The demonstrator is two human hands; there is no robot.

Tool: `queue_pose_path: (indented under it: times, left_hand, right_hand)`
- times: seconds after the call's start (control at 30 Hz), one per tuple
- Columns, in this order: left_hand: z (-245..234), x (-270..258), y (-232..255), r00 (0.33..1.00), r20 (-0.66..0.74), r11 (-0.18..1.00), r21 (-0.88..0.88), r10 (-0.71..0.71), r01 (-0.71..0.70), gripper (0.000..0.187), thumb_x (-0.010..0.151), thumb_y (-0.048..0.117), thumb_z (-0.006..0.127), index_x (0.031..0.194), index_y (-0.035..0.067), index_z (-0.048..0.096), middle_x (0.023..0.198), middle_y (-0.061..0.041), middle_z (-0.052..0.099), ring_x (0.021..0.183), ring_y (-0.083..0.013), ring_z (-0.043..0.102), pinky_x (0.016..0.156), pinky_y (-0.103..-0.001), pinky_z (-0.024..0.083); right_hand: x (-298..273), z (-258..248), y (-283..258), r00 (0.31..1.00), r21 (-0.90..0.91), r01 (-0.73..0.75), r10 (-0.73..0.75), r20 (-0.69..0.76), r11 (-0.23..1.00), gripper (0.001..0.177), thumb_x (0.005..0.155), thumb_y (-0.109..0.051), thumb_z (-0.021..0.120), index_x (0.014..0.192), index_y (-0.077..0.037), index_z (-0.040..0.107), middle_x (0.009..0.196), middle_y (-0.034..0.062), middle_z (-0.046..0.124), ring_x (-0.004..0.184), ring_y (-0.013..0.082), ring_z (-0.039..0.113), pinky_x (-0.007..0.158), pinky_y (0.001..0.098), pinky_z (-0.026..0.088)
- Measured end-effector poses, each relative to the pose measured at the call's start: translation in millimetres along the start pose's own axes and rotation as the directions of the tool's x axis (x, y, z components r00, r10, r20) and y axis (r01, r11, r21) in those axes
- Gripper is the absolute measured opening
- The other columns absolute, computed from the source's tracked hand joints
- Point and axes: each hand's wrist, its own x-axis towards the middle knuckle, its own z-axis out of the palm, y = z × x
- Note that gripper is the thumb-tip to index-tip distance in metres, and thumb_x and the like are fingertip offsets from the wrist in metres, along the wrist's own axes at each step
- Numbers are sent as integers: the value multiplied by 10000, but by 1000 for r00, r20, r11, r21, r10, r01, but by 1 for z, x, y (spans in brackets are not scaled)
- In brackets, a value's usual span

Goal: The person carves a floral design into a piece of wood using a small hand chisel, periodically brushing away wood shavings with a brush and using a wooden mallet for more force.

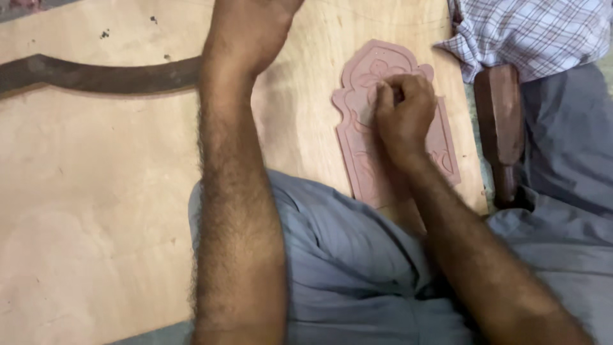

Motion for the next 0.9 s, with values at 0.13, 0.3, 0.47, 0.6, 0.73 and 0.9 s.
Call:
queue_pose_path:
  times: [0.13,0.3,0.47,0.6,0.73,0.9]
  left_hand:
    - [-4,0,5,997,-32,985,-154,77,-81,360,947,332,744,1126,20,728,956,-95,778,864,-180,742,755,-349,606]
    - [-1,-5,2,999,9,999,0,37,-37,436,1013,418,730,1166,11,716,992,-105,777,901,-181,761,806,-354,592]
    - [-6,-2,12,1000,-27,991,-136,3,-6,412,933,385,728,1157,41,711,999,-90,771,896,-188,759,761,-361,610]
    - [-7,-5,7,1000,13,995,-99,3,-2,439,985,422,711,1128,6,716,986,-89,800,903,-189,768,796,-358,597]
    - [-8,1,7,998,-30,992,-119,47,-50,422,925,360,739,1165,13,713,1026,-138,768,934,-233,744,802,-370,593]
    - [-7,-1,5,993,-44,987,-112,113,-117,429,950,369,766,1155,-4,710,1062,-113,776,969,-201,750,837,-356,587]
  right_hand:
    - [-6,-1,-10,996,-68,93,-94,-11,993,112,923,-155,765,915,-55,715,914,147,664,922,348,604,887,499,444]
    - [-16,8,-3,1000,-69,6,-7,-22,998,148,962,-162,759,925,-39,686,958,162,654,954,359,591,891,492,440]
    - [-3,2,-8,993,-120,120,-121,-3,986,136,934,-157,772,914,-49,692,925,156,650,940,358,591,895,508,429]
    - [-4,4,-2,1000,-35,-3,3,-7,999,118,954,-142,751,942,-43,688,956,149,661,958,355,596,895,490,447]
    - [0,-3,-7,995,-98,96,-96,0,991,130,923,-143,772,911,-43,689,945,155,663,964,365,595,913,512,432]
    - [-6,-5,-6,999,-6,31,-31,-13,1000,120,969,-151,754,940,-48,699,952,151,672,957,365,606,898,498,459]
